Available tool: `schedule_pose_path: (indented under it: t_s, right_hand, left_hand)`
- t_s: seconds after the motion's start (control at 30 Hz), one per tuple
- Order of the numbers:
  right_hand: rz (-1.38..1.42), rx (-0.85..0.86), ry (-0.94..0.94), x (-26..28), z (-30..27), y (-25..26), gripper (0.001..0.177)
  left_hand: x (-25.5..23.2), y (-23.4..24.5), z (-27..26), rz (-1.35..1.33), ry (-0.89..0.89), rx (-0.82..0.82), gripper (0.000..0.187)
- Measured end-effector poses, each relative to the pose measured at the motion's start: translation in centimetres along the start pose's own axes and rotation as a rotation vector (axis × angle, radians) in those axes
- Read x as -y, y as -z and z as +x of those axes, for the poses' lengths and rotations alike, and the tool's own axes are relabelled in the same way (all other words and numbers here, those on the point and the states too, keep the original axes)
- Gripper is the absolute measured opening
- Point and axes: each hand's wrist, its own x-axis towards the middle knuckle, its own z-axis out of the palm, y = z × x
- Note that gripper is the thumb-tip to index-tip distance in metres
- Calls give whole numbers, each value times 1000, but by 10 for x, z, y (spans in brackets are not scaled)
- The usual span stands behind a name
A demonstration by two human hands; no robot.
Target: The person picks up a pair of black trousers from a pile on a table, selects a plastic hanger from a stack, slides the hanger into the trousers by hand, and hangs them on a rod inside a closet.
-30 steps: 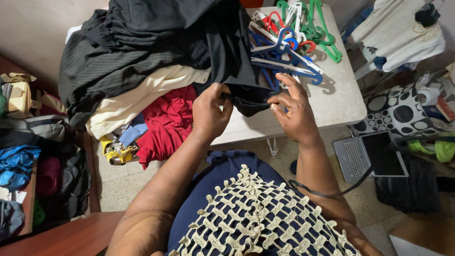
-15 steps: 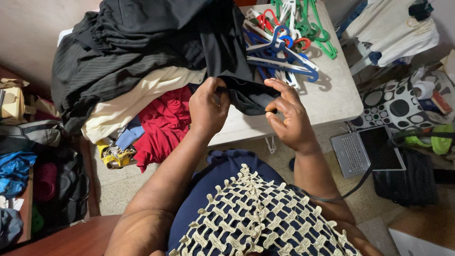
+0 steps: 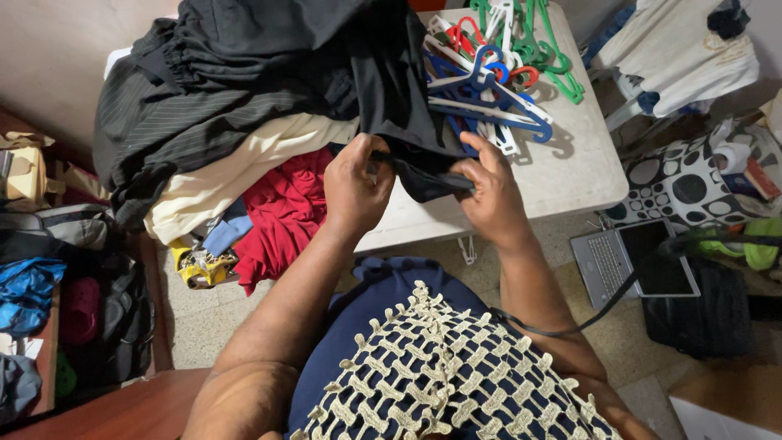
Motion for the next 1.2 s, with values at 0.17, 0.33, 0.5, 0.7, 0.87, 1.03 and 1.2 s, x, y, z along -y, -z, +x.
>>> schedule_pose_path:
  t_s: [0.17, 0.33, 0.5, 0.7, 0.87, 1.03, 1.2]
  right_hand:
    - [120, 34, -40, -7, -4, 12, 22]
    - [170, -26, -190, -6, -2, 32, 24]
    - [294, -121, -85, -10, -4, 28, 27]
    - [553, -145, -129, -11, -3, 11, 65]
    - [400, -69, -79, -37, -5, 10, 37]
    - [366, -249, 27, -47, -10, 41, 30]
    - [567, -500, -55, -43, -12, 67, 15]
  left_hand:
    - [1, 8, -1, -7, 71, 14, 21]
    - [-6, 12, 0, 10, -35, 37, 22]
    - [-16, 13, 1, 33, -100, 58, 22]
    - [-25, 7, 0, -41, -76, 91, 21]
    - [-29, 3, 1, 1, -96, 83, 20]
    - [-43, 1, 4, 16, -169, 158, 20]
    - [-77, -13, 4, -38, -390, 171, 24]
